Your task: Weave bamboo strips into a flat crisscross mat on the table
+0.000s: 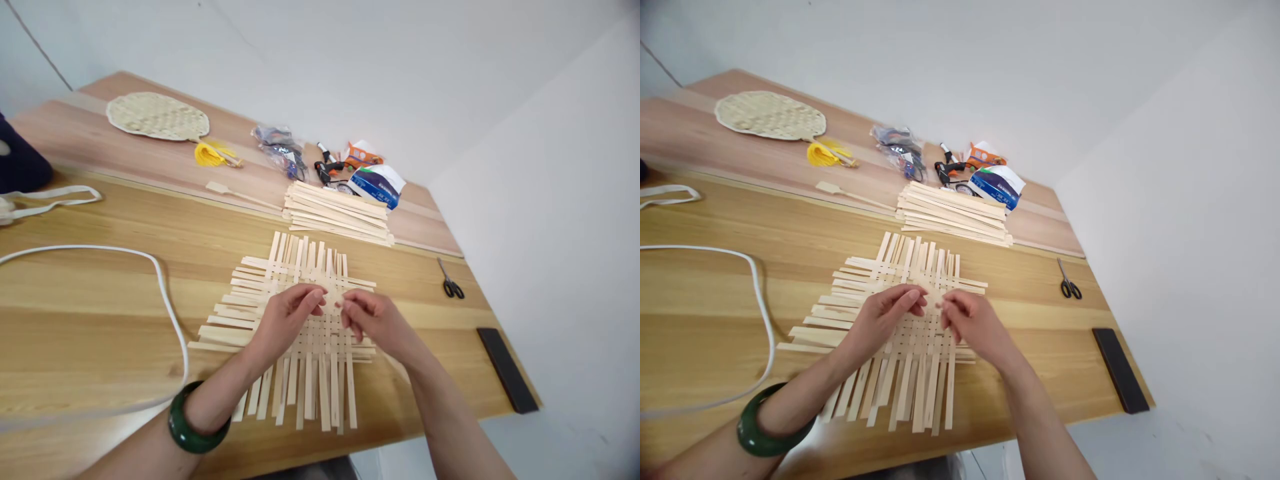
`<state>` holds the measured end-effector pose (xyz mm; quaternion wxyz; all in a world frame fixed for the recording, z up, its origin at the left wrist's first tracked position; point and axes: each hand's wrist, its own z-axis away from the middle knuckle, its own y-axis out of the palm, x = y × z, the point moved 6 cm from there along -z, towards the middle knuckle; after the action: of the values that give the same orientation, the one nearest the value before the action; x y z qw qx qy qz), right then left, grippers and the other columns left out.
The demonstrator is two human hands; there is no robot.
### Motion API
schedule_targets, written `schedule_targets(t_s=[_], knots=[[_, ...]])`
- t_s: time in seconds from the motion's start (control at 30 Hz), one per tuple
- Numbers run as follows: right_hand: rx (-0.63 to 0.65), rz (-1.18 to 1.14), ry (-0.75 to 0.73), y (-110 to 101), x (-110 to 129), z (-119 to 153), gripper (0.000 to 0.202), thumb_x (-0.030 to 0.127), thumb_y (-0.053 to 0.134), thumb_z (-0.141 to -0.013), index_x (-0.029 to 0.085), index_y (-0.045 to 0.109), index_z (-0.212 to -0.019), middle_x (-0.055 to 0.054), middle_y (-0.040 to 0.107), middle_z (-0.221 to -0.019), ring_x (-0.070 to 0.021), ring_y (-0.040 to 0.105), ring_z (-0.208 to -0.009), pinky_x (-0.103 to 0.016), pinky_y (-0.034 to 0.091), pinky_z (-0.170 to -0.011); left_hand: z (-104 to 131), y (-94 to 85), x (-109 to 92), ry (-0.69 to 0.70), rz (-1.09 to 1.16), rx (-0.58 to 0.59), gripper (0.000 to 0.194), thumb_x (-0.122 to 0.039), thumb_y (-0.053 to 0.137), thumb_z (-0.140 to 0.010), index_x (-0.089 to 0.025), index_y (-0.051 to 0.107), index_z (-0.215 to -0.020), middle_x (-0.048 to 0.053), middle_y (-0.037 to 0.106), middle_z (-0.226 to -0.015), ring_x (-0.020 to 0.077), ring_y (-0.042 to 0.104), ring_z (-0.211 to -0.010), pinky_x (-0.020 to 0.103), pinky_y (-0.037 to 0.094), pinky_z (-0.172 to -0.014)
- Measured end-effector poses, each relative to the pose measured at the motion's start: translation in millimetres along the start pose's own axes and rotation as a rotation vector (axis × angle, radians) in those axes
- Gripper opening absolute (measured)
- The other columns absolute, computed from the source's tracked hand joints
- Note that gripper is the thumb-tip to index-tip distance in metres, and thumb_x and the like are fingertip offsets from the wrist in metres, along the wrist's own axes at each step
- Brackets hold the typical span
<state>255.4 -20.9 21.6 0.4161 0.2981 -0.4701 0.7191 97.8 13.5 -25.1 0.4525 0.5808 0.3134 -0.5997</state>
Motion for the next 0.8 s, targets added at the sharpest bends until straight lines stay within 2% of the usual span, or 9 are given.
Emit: schedule_targets(t_s=[0.1, 0.13, 0.2, 0.3, 0.47, 0.53, 0.63, 0.7, 0.8], knots=[[-0.317, 0.217, 0.000, -51.8, -8.0, -10.5, 0.024, 0.038, 0.049, -0.085, 0.020, 0.056, -0.072, 0.002, 0.060, -0.066, -0.0106, 0.049, -0.051, -0.025, 0.040, -0.055, 0.9, 3.5, -1.9, 0.052, -0.085, 0.052, 0.032, -0.045, 0.054, -0.091, -0.020, 0.071, -0.101, 0.005, 0.073, -0.092, 0.0173, 0.068, -0.084, 0.030, 0.056, -0.077], [-0.382, 0.323, 0.008, -66.8, -10.7, -14.1, 0.024, 0.036, 0.048, -0.084, 0.020, 0.056, -0.068, 0.001, 0.059, -0.063, -0.0117, 0.048, -0.052, -0.026, 0.038, -0.055, 1.6, 5.2, -3.2, 0.066, -0.125, 0.068, 0.030, -0.043, 0.054, -0.091, -0.020, 0.071, -0.100, 0.006, 0.073, -0.092, 0.0181, 0.068, -0.085, 0.031, 0.056, -0.077], [-0.419, 0.531, 0.041, -88.0, -16.3, -21.9, 0.025, 0.034, 0.047, -0.082, 0.021, 0.055, -0.063, -0.001, 0.058, -0.061, -0.0141, 0.048, -0.056, -0.027, 0.034, -0.056, 3.8, 9.1, -7.1, 0.086, -0.222, 0.090, 0.027, -0.039, 0.054, -0.091, -0.020, 0.072, -0.098, 0.006, 0.073, -0.093, 0.0196, 0.068, -0.088, 0.032, 0.056, -0.078], [-0.299, 0.703, 0.095, -100.2, -24.1, -33.3, 0.025, 0.030, 0.046, -0.081, 0.020, 0.058, -0.062, -0.002, 0.059, -0.062, -0.0152, 0.049, -0.058, -0.028, 0.031, -0.056, 9.9, 19.7, -13.0, 0.088, -0.411, 0.158, 0.026, -0.036, 0.052, -0.091, -0.022, 0.072, -0.100, 0.007, 0.073, -0.100, 0.0216, 0.068, -0.090, 0.035, 0.054, -0.079], [-0.050, 0.616, 0.047, -101.6, -25.5, -51.9, 0.020, 0.030, 0.050, -0.076, 0.019, 0.065, -0.068, 0.001, 0.056, -0.056, -0.0126, 0.045, -0.052, -0.026, 0.034, -0.052, 19.1, 43.6, -17.9, 0.102, -0.620, 0.338, 0.028, -0.033, 0.048, -0.093, -0.022, 0.072, -0.103, 0.007, 0.072, -0.106, 0.0238, 0.067, -0.095, 0.040, 0.052, -0.087], [0.064, 0.557, 0.063, -100.1, -27.4, -59.9, 0.019, 0.031, 0.052, -0.074, 0.019, 0.063, -0.065, 0.002, 0.055, -0.054, -0.0111, 0.043, -0.049, -0.025, 0.035, -0.050, 17.4, 48.4, -18.3, 0.106, -0.675, 0.340, 0.029, -0.030, 0.047, -0.093, -0.021, 0.072, -0.104, 0.008, 0.071, -0.107, 0.0253, 0.066, -0.097, 0.042, 0.051, -0.088], [0.167, 0.467, 0.084, -97.6, -28.4, -68.9, 0.016, 0.030, 0.054, -0.072, 0.018, 0.062, -0.066, 0.001, 0.057, -0.057, -0.0119, 0.049, -0.051, -0.025, 0.041, -0.052, 10.4, 51.7, -18.5, 0.122, -0.729, 0.311, 0.029, -0.028, 0.047, -0.092, -0.019, 0.071, -0.105, 0.010, 0.070, -0.110, 0.0269, 0.065, -0.103, 0.044, 0.050, -0.092], [0.181, 0.451, 0.067, -95.7, -26.5, -72.5, 0.014, 0.027, 0.053, -0.071, 0.017, 0.063, -0.069, 0.000, 0.059, -0.060, -0.0128, 0.053, -0.055, -0.025, 0.043, -0.056, 4.8, 52.1, -16.8, 0.119, -0.737, 0.298, 0.029, -0.028, 0.046, -0.093, -0.018, 0.071, -0.105, 0.010, 0.069, -0.112, 0.0271, 0.064, -0.106, 0.044, 0.050, -0.094], [0.161, 0.500, 0.018, -91.7, -22.5, -75.1, 0.021, 0.024, 0.052, -0.072, 0.017, 0.068, -0.083, 0.000, 0.063, -0.066, -0.0122, 0.052, -0.056, -0.025, 0.042, -0.056, -2.3, 50.7, -12.8, 0.112, -0.745, 0.273, 0.030, -0.027, 0.046, -0.092, -0.017, 0.071, -0.104, 0.011, 0.068, -0.113, 0.0269, 0.063, -0.108, 0.045, 0.049, -0.096]])
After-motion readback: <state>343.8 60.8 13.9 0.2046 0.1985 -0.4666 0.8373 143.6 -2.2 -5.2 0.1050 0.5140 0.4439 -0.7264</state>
